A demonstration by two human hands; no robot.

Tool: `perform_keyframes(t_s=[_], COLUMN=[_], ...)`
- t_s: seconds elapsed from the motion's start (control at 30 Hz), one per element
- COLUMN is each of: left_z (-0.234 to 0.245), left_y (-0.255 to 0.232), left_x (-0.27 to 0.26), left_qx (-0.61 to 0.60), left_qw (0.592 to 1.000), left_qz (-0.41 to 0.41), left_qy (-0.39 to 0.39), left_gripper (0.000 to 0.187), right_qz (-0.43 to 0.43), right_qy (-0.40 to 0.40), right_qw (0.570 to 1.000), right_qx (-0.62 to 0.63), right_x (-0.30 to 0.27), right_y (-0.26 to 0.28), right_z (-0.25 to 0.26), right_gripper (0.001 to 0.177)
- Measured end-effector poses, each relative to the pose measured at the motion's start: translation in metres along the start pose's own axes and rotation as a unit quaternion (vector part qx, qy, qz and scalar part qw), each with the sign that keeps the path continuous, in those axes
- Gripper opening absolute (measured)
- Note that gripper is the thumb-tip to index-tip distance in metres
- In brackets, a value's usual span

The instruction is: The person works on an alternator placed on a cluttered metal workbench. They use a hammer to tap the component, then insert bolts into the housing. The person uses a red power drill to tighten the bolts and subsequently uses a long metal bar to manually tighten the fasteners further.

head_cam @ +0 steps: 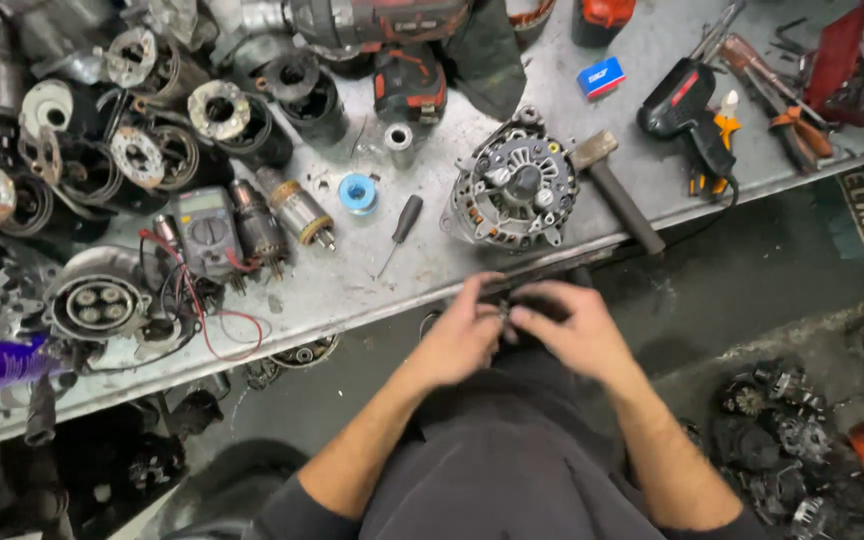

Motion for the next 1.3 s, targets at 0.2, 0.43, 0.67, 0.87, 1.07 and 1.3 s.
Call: perform_keyframes(t_s=[0.2,0.43,0.67,0.87,1.07,1.3], left_z=[-0.014,0.005,0.096,0.107,0.108,0.117], left_y=[-0.049,-0.043,-0.070,-0.073,-0.071,-0.076], left_x=[-0.012,0.010,0.039,0.072,0.065,0.072], left_qx=[0.151,0.086,0.089,0.117,0.138,0.116], left_qw=[0.978,0.989,0.975,0.976,0.972,0.971], left_qz=[-0.121,-0.111,-0.086,-0.100,-0.095,-0.105], left_qy=[0.074,0.041,-0.185,-0.157,-0.166,-0.180], left_gripper=[0.050,0.042,0.065,0.073,0.072,0.063], right_qz=[-0.185,-0.156,-0.158,-0.161,-0.156,-0.127], right_qy=[0.024,-0.065,-0.213,-0.190,-0.196,-0.193], right_qw=[0.951,0.937,0.892,0.885,0.905,0.918], right_qx=[0.246,0.306,0.367,0.394,0.343,0.323], right_x=[-0.028,-0.015,-0.018,-0.018,-0.027,-0.011], right_y=[-0.073,-0.075,-0.108,-0.111,-0.107,-0.087], right_z=[-0.023,-0.009,0.047,0.039,0.045,0.046], right_gripper=[0.018,0.019,0.017,0.018,0.018,0.018])
Point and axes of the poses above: each hand's wrist, its own x-axis towards the middle knuckle, its own z-axis out of the back of the hand, y = z × x, the point moved 10 cm from there along x, towards the middle knuckle, and after that the axes turned 9 degrees about x, right-handed, at the moved point
